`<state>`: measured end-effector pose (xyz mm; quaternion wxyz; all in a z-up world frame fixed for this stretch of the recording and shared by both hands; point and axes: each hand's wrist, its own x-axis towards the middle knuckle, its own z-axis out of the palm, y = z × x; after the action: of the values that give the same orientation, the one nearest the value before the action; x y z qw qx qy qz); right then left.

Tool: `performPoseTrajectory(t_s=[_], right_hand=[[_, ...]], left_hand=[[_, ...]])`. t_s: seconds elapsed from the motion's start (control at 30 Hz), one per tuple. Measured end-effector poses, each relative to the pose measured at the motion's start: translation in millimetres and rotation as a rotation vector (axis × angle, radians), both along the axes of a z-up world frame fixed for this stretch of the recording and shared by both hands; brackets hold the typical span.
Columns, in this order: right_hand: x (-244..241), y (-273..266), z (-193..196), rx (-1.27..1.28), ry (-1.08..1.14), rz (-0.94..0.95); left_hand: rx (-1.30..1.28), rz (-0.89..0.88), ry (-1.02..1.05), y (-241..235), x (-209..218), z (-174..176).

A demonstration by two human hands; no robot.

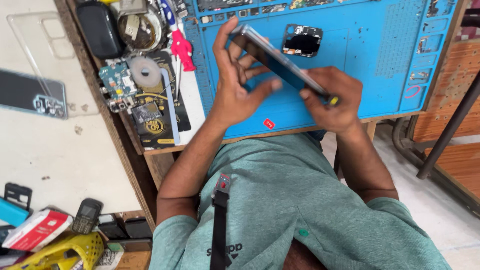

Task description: The person uses a yellow screwdriver to remove screws from a disassembled smartphone on a blue mat, then lifts and removes a metal shielding plate from the camera module area.

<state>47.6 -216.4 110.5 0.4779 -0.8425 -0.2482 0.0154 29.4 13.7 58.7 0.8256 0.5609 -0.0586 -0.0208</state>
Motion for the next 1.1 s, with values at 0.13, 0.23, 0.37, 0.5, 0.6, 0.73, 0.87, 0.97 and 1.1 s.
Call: performPoseTrajectory(t_s=[0.13,0.23,0.37,0.5,0.6,0.73,0.87,0.97,1.1], right_hand=[[-1.6,4.7,1.7,-0.277,-0.379,0.134],[-5.9,10.4,-3.8,-0.323,-0.457,0.158],[-13.3,12.9,-11.5,-0.305,-0.391,0.168],[-8.9,5.0,-7.4,-0.262,-0.305,0.131],[-7.1,-3.3,-7.1,-0.132,-0.225,0.078],[-6.0,-14.0,-9.7,-0.221,-0.110,-0.120],[16.1,-19.6,-4.6,-0.386,-0.197,-0.183],[31.6,-22.7,1.9,-0.367,-0.173,-0.115],[47.7,-14.4,8.9,-0.397,-0.082,-0.045]], left_hand=[[-0.108,-0.137,-0.066,0.9,0.0,-0.6],[-0.119,-0.126,-0.075,-4.3,1.9,-6.9],[-0.186,-0.087,-0.003,-6.7,-2.8,-16.1],[-0.289,-0.128,0.055,-6.3,4.4,-12.5],[-0.356,-0.150,0.120,-5.5,0.4,-8.1],[-0.290,-0.153,0.206,-8.9,-3.2,-11.7],[-0.175,-0.149,0.231,-10.2,-5.3,-10.0],[-0.135,-0.073,0.227,-11.8,-9.0,-7.5],[0.112,0.037,0.026,-7.9,-3.4,-4.7]])
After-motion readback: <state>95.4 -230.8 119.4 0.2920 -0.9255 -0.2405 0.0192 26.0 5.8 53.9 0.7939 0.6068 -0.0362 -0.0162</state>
